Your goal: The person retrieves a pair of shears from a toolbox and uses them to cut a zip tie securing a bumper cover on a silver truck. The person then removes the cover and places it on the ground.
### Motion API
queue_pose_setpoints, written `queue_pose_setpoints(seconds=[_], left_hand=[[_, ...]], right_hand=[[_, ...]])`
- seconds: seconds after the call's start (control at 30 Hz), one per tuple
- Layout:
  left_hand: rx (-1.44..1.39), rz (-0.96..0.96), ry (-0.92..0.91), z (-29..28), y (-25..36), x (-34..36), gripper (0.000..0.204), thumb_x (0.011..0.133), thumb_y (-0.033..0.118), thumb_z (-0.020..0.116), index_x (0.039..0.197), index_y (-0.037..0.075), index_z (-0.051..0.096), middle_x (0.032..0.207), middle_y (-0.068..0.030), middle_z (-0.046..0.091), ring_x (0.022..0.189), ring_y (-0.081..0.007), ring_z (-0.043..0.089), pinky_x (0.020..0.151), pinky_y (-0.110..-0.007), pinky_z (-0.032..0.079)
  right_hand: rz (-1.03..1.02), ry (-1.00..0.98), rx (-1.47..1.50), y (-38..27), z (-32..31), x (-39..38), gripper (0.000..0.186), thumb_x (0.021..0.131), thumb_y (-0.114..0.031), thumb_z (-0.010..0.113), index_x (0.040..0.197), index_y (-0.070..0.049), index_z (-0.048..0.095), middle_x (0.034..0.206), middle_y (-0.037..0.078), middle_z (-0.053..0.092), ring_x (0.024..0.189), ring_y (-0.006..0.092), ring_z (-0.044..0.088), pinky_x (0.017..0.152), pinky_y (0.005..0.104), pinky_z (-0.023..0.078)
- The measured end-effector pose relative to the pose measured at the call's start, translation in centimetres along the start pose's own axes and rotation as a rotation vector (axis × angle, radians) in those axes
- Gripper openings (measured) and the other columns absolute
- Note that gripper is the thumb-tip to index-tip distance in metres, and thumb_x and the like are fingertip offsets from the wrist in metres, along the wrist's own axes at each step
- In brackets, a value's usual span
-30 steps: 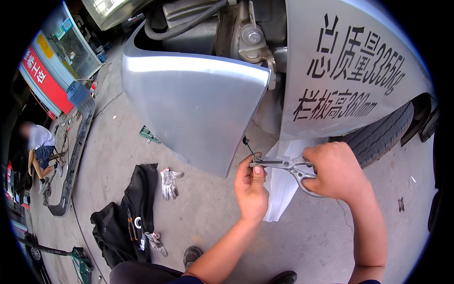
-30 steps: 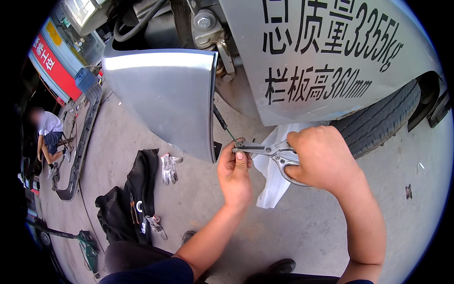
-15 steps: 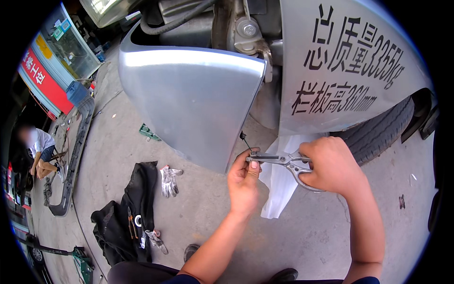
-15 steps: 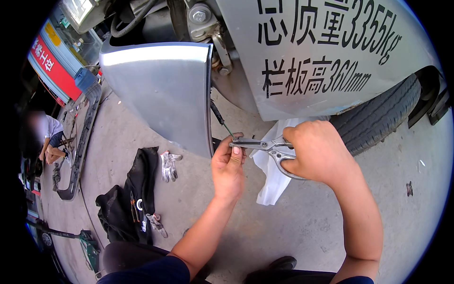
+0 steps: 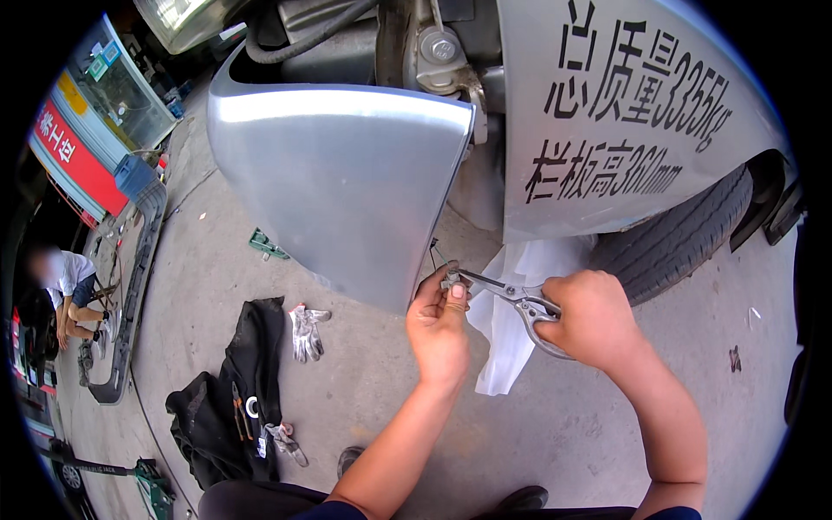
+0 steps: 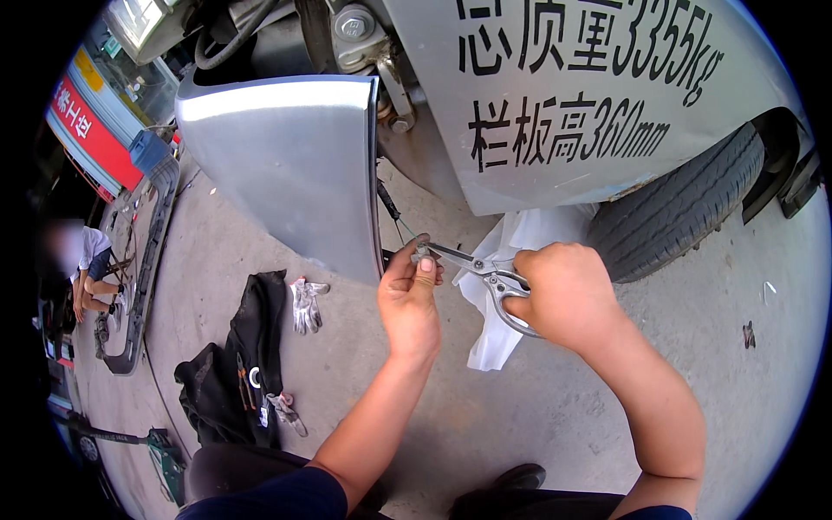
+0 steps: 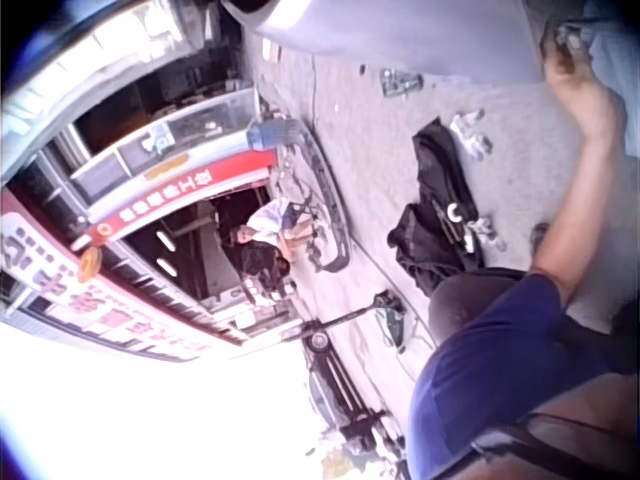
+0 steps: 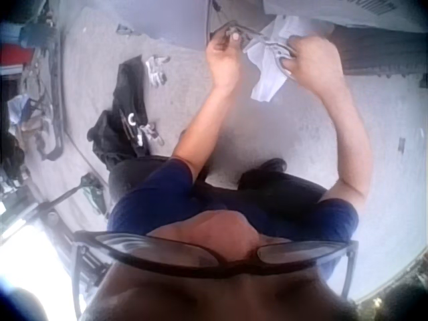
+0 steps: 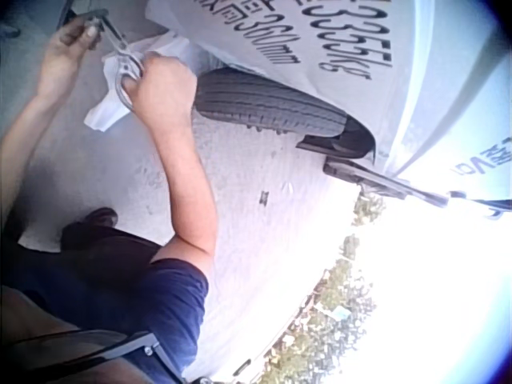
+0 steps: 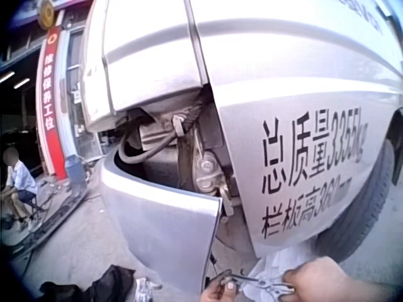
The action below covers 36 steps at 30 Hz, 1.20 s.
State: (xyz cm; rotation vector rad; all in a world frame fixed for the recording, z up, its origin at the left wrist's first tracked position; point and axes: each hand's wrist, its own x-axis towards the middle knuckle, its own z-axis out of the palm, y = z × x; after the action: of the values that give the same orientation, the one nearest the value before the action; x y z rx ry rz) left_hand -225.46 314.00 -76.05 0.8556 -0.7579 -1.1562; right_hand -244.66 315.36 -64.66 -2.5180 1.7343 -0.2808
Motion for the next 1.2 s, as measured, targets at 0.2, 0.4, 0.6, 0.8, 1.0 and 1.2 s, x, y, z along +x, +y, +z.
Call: queue_pose_setpoints(seconds=[0.2,0.4,0.6,0.8,1.0,1.2], left_hand=[[-0.150,0.020,-0.076,-0.2,-0.7,-0.5,0.024,0.107,0.011,0.063,0.127,-0.001,0.057,0.108,-0.0088,0.072,0.089,-0.0122,0.059,0.085,-0.029,0.047],[-0.145,0.043,-0.095,-0.4,-0.8,-0.2,0.025,0.107,0.012,0.063,0.129,0.001,0.058,0.112,-0.0096,0.071,0.094,-0.0138,0.060,0.085,-0.029,0.046],[-0.128,0.039,-0.082,-0.6,-0.7,-0.3,0.027,0.107,0.010,0.063,0.131,0.000,0.058,0.112,-0.0092,0.073,0.096,-0.0130,0.062,0.087,-0.028,0.048],[-0.133,0.042,-0.095,-0.7,-0.9,-0.2,0.026,0.107,0.009,0.063,0.131,0.001,0.058,0.108,-0.0069,0.070,0.095,-0.0144,0.061,0.086,-0.029,0.047],[-0.146,0.039,-0.074,-0.3,-0.9,-0.3,0.026,0.106,0.009,0.063,0.130,0.001,0.058,0.106,-0.0059,0.070,0.094,-0.0139,0.061,0.086,-0.029,0.046],[-0.140,-0.013,-0.118,-0.7,-1.5,-0.4,0.022,0.107,0.010,0.061,0.127,0.001,0.058,0.109,-0.0070,0.073,0.096,-0.0118,0.062,0.087,-0.028,0.048]], right_hand=[[0.050,0.015,0.112,0.8,-0.8,0.1,0.026,0.071,-0.026,0.076,0.072,-0.003,0.063,0.066,0.019,0.063,0.069,0.0419,0.065,0.065,0.0515,0.052],[0.006,0.015,0.115,0.7,-1.3,1.0,0.026,0.071,-0.026,0.076,0.070,-0.004,0.062,0.066,0.019,0.063,0.069,0.0432,0.064,0.064,0.0521,0.051],[-0.021,0.047,0.045,0.3,-2.1,0.9,0.025,0.071,-0.026,0.076,0.070,-0.004,0.063,0.066,0.019,0.063,0.070,0.0426,0.065,0.065,0.0518,0.052],[-0.020,0.005,0.038,0.5,-1.6,0.8,0.026,0.071,-0.027,0.077,0.072,-0.005,0.065,0.068,0.018,0.064,0.071,0.0421,0.066,0.066,0.0517,0.053],[-0.018,-0.001,-0.002,0.1,-1.4,0.9,0.027,0.071,-0.028,0.078,0.074,-0.004,0.066,0.069,0.018,0.066,0.072,0.0413,0.068,0.068,0.0514,0.055],[0.019,-0.019,-0.020,0.5,-1.3,0.1,0.027,0.071,-0.027,0.079,0.073,-0.003,0.066,0.070,0.019,0.065,0.072,0.0419,0.066,0.068,0.0507,0.054]])
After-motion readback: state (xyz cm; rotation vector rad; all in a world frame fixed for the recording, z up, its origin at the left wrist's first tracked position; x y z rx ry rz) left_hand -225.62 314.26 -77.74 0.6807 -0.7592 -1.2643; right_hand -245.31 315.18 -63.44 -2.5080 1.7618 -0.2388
